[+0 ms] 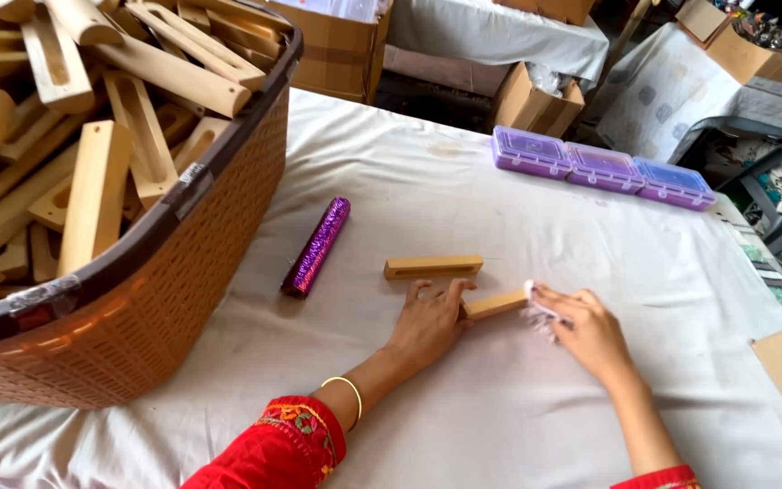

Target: The recorder cleans wooden blocks with a cloth and then wraps them in decorative red foil paper.

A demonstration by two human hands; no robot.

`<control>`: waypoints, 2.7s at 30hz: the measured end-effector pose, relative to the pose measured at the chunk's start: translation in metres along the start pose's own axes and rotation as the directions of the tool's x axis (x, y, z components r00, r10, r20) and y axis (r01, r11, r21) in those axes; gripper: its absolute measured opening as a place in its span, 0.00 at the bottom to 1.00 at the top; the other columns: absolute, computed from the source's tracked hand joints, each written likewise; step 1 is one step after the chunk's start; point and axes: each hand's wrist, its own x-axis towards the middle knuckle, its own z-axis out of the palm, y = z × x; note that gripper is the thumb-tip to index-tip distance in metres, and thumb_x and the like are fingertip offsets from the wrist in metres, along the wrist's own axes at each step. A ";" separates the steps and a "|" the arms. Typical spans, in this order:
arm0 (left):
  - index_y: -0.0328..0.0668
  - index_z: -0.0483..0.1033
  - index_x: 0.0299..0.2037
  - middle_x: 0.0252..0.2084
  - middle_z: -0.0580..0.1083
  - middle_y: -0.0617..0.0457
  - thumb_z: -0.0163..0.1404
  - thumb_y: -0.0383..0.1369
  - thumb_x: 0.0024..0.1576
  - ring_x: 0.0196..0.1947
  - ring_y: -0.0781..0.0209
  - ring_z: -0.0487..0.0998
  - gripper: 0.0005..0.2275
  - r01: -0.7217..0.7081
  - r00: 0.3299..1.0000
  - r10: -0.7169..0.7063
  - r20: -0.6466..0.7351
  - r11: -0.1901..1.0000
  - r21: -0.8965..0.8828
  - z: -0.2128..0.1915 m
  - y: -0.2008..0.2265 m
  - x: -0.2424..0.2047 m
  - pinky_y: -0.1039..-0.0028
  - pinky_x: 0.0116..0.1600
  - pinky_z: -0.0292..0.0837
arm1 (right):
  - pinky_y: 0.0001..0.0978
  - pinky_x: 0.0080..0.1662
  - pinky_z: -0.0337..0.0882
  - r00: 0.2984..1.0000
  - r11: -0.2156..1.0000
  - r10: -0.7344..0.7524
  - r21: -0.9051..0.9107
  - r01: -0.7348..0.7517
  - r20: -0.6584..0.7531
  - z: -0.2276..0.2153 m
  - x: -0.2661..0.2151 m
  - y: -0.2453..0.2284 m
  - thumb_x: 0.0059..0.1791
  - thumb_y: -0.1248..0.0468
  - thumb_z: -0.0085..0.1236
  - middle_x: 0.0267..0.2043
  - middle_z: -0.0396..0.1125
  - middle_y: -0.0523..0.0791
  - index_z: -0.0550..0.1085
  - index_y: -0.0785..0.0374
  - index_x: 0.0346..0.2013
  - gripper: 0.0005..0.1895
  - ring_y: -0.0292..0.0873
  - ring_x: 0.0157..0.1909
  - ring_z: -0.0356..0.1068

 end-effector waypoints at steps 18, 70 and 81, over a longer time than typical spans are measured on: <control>0.48 0.62 0.59 0.36 0.80 0.58 0.53 0.35 0.60 0.50 0.58 0.77 0.19 0.001 1.000 -0.002 0.018 1.000 0.025 0.001 -0.002 0.000 0.53 0.68 0.50 | 0.31 0.39 0.79 0.995 0.987 -0.073 -0.146 0.063 -0.066 0.015 0.001 0.001 0.43 0.73 0.59 0.55 0.76 0.34 0.78 0.45 0.54 0.28 0.38 0.40 0.72; 0.47 0.48 0.73 0.45 0.78 0.53 0.57 0.38 0.57 0.53 0.58 0.77 0.37 -0.044 0.999 0.044 0.004 0.999 0.028 0.009 -0.013 -0.001 0.57 0.66 0.55 | 0.31 0.51 0.77 0.964 0.956 -0.263 0.144 0.255 0.046 0.031 -0.005 -0.059 0.45 0.69 0.57 0.52 0.74 0.36 0.80 0.50 0.49 0.19 0.40 0.49 0.72; 0.47 0.49 0.72 0.45 0.78 0.51 0.57 0.42 0.57 0.54 0.54 0.75 0.36 -0.027 0.999 0.027 0.032 1.000 0.006 0.007 -0.009 0.000 0.56 0.66 0.54 | 0.33 0.55 0.76 0.983 0.983 -0.186 0.012 0.186 -0.003 0.042 -0.008 -0.019 0.45 0.71 0.55 0.54 0.75 0.38 0.79 0.51 0.52 0.22 0.40 0.54 0.72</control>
